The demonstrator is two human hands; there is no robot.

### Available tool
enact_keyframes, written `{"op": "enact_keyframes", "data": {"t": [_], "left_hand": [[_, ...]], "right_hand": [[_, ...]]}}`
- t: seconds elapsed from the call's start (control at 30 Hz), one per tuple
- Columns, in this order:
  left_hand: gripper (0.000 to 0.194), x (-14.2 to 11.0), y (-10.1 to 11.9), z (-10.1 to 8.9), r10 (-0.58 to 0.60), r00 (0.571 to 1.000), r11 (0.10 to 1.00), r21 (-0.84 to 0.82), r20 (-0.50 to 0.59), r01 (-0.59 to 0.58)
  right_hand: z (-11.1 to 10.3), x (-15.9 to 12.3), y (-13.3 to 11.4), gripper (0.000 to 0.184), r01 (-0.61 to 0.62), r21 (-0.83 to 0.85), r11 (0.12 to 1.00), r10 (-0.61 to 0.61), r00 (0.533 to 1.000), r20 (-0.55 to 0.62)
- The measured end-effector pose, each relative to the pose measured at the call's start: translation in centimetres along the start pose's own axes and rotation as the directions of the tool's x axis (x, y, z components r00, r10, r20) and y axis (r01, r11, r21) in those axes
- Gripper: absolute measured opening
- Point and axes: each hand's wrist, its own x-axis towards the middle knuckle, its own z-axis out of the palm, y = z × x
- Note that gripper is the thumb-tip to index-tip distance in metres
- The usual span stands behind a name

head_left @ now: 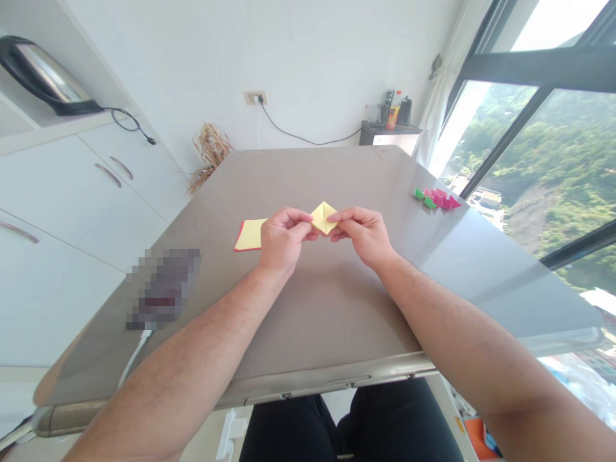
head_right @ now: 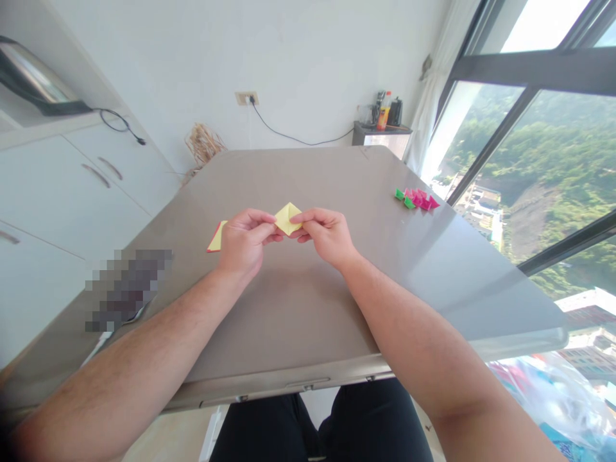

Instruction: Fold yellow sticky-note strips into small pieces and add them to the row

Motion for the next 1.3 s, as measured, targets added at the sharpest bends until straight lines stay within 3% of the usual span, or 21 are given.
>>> {"op": "enact_keyframes", "data": {"t": [0.93,1.17,1.3], "left_hand": [[0.011,-0.05,0.22,0.24,-0.181,0.983,0.976,-0.128,-0.018,0.177],[0.011,-0.22,0.27,0.2,-0.163,0.986,0.98,-0.113,0.031,0.166],[0.028,-0.44,0.17,0.34,-0.082,0.992,0.994,-0.065,0.092,0.089]], "right_hand": [[0.59,-0.01,-0.13,0.006,-0.125,0.136,0.983,0.134,0.989,-0.055],[0.4,-0.08,-0.05,0.005,-0.074,0.074,0.995,0.079,0.995,-0.062],[0.62,-0.35,-0.01,0.013,0.004,-0.042,0.999,-0.006,0.999,-0.041]]}}
